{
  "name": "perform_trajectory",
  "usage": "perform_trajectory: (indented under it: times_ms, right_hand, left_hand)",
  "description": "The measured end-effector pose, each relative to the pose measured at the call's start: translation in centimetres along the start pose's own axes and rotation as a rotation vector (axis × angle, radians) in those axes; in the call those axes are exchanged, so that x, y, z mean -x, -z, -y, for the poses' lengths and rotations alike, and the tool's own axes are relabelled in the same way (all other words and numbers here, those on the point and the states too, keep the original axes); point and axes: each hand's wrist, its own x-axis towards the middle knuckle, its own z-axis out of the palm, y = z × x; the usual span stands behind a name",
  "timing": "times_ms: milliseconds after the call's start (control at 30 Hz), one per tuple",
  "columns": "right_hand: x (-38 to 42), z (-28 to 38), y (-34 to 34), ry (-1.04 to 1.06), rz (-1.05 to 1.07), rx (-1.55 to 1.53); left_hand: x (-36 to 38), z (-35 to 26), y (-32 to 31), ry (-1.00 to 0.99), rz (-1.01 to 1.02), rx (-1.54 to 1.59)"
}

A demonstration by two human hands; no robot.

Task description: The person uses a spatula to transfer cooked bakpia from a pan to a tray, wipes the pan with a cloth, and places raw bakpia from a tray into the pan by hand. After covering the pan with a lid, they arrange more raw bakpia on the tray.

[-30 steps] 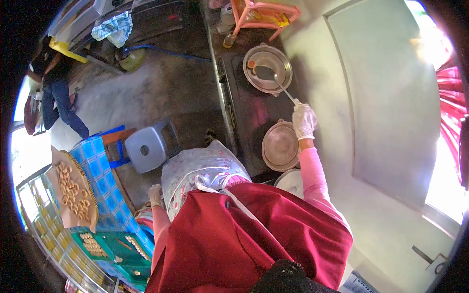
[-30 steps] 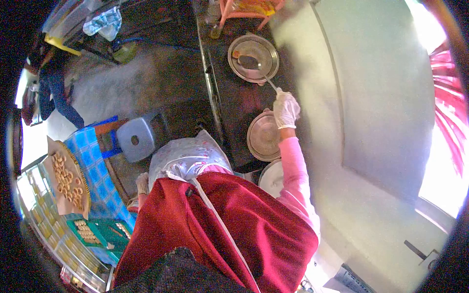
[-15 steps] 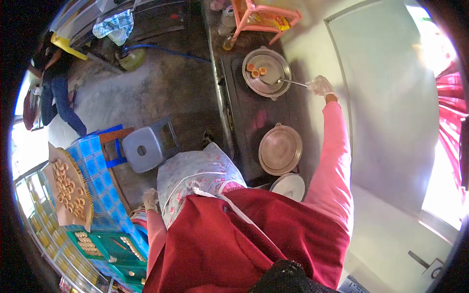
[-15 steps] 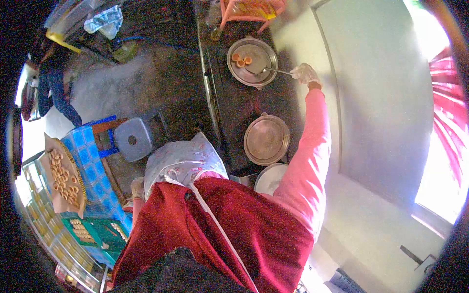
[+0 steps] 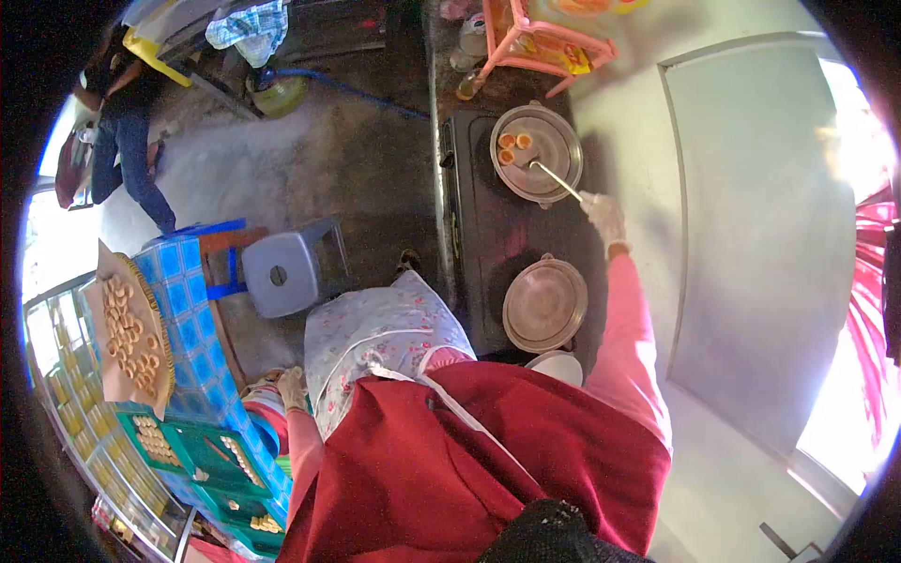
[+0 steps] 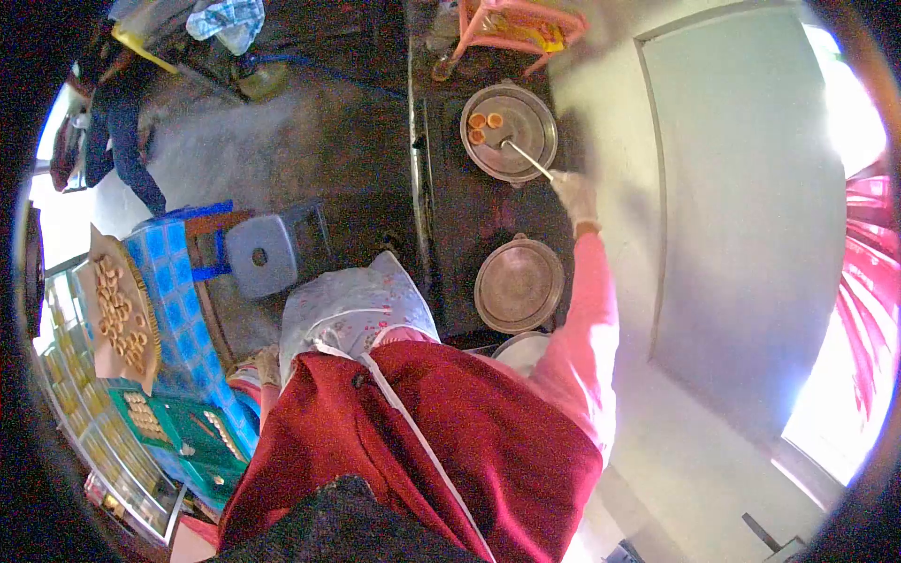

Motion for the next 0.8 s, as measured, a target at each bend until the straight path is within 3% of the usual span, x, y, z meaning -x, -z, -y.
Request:
perform_trajectory:
  times_ms: [33, 67, 133, 200, 300, 367, 433, 600, 667, 767, 800]
  right_hand:
    - [1.7, 1.0, -0.7, -0.022, 0.012, 0.081]
    - [3.4, 1.1, -2.4, -0.019, -0.074, -0.046]
    - [5.9, 2.2, -4.1, -0.256, -0.034, -0.376]
    - [8.2, 5.0, -2.9, -0.482, -0.005, -0.667]
    - [8.9, 6.2, -0.4, -0.489, 0.039, -0.714]
    - [8.2, 4.3, -0.4, -0.469, 0.066, -0.755]
    - [7.6, 4.5, 1.0, -0.527, 0.089, -0.721]
    - [5.5, 5.0, 2.9, -0.375, 0.007, -0.528]
    - [4.1, 3.8, 2.4, -0.282, -0.007, -0.522]
    - [3.0, 4.4, 2.5, -0.348, 0.013, -0.665]
    - [2.7, 4.1, 2.0, -0.294, 0.003, -0.630]
  left_hand:
    - [0.4, -0.2, -0.2, 0.013, 0.003, 0.027]
    - [0.8, -1.7, 0.2, 0.076, 0.007, 0.017]
    - [0.9, -3.4, 0.5, 0.138, 0.019, -0.029]
    - [-0.8, -1.8, 0.2, -0.023, 0.031, -0.264]
    - [-3.3, -1.5, 0.0, -0.415, 0.042, -0.848]
    - [-4.0, -5.9, 1.0, 0.065, 0.079, -0.031]
    - [-5.4, -7.1, 0.8, 0.129, 0.067, 0.165]
    - [-9.4, -5.0, 0.1, -0.741, -0.100, -0.886]
    - [-8.8, -5.1, 0.3, -0.672, -0.067, -0.827]
    - [-6.4, -5.7, 0.0, 0.023, 0.046, 0.134]
    - [-5.4, -6.3, 0.0, 0.173, 0.053, 0.345]
